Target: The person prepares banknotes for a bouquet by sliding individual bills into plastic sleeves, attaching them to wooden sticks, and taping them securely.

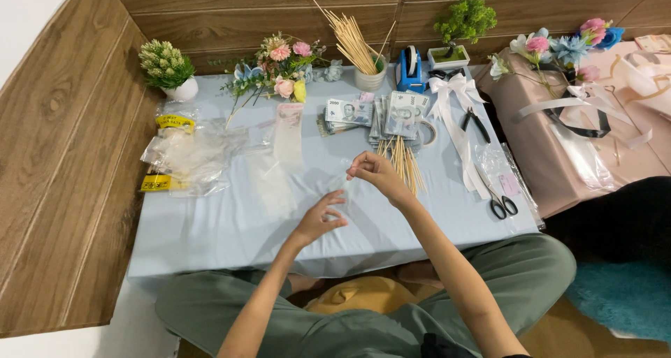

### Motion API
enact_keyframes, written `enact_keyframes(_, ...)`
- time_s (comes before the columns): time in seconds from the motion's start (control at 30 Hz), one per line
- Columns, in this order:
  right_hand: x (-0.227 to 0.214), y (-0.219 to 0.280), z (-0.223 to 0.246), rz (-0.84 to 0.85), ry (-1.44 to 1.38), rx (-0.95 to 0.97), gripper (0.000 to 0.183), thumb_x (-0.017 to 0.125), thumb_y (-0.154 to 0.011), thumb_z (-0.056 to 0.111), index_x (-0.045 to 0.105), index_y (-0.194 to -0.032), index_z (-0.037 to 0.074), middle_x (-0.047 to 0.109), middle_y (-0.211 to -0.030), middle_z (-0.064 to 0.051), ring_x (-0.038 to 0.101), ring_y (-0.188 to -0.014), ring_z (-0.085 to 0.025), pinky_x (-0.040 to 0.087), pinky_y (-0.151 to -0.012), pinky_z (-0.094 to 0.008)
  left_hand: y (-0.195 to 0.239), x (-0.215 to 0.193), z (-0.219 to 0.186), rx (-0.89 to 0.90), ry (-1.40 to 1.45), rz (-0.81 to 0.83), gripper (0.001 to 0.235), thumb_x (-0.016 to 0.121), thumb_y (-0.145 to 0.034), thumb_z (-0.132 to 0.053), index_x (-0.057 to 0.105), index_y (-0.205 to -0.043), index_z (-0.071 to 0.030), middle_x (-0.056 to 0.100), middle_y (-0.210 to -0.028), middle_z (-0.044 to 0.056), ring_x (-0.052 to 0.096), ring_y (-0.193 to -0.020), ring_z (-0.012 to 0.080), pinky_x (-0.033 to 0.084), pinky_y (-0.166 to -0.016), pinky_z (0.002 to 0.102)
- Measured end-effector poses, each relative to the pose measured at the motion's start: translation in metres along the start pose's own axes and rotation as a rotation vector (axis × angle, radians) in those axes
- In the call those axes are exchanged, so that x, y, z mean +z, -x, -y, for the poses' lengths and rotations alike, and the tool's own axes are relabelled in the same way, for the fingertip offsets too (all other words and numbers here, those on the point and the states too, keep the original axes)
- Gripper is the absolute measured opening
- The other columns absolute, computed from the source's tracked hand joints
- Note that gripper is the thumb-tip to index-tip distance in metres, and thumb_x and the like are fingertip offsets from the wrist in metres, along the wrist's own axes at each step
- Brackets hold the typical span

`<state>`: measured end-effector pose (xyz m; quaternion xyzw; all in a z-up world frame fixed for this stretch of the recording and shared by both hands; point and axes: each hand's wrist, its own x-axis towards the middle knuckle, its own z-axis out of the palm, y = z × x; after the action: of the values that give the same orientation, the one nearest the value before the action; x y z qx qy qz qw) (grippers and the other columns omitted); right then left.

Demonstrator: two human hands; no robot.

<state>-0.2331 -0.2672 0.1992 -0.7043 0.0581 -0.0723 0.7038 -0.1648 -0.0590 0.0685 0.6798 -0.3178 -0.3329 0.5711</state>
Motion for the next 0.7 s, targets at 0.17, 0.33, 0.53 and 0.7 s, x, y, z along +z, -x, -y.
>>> enact_keyframes(0.17,0.000,0.002,-0.021,-0.111,-0.013,0.038,0.011,0.072,-0.094,0.012,0.069,-0.104,0.009,0.075,-0.083,-0.005,0.067,-0.084,-0.011,0.052,-0.089,-0.028,0.013,0.035,-0.058,0.124,-0.033,-0.206,0.095,0.085,-0.083,-0.033,0.031,-0.160,-0.015,0.042,-0.157,0.016,0.047,-0.139,0.0326,0.037,-0.111,0.045)
enact_keyframes(0.33,0.012,0.006,-0.047,-0.202,-0.062,0.065,0.014,0.072,-0.096,0.019,0.071,-0.105,0.008,0.076,-0.090,-0.009,0.067,-0.090,-0.014,0.051,-0.091,-0.030,0.001,0.048,-0.070,0.197,0.119,-0.387,0.071,0.071,-0.095,-0.030,0.038,-0.156,-0.019,0.053,-0.150,0.010,0.052,-0.138,0.0279,0.037,-0.112,0.045)
enact_keyframes(0.53,0.020,0.010,-0.077,-0.253,-0.013,0.089,0.015,0.072,-0.096,0.017,0.075,-0.106,0.007,0.076,-0.092,-0.010,0.068,-0.093,-0.016,0.051,-0.094,-0.031,-0.016,0.041,-0.051,0.095,0.528,-0.650,0.035,0.060,-0.103,-0.022,0.065,-0.133,-0.005,0.069,-0.128,0.018,0.066,-0.120,0.0271,0.053,-0.102,0.038)
enact_keyframes(0.7,0.017,-0.002,-0.079,-0.173,0.204,0.033,0.026,0.068,-0.097,0.017,0.075,-0.121,0.011,0.077,-0.097,-0.012,0.071,-0.099,-0.021,0.051,-0.097,-0.037,-0.011,0.014,-0.038,0.112,0.525,-0.774,0.029,0.068,-0.097,-0.019,0.070,-0.120,-0.001,0.075,-0.113,0.019,0.074,-0.104,0.0286,0.059,-0.089,0.034)
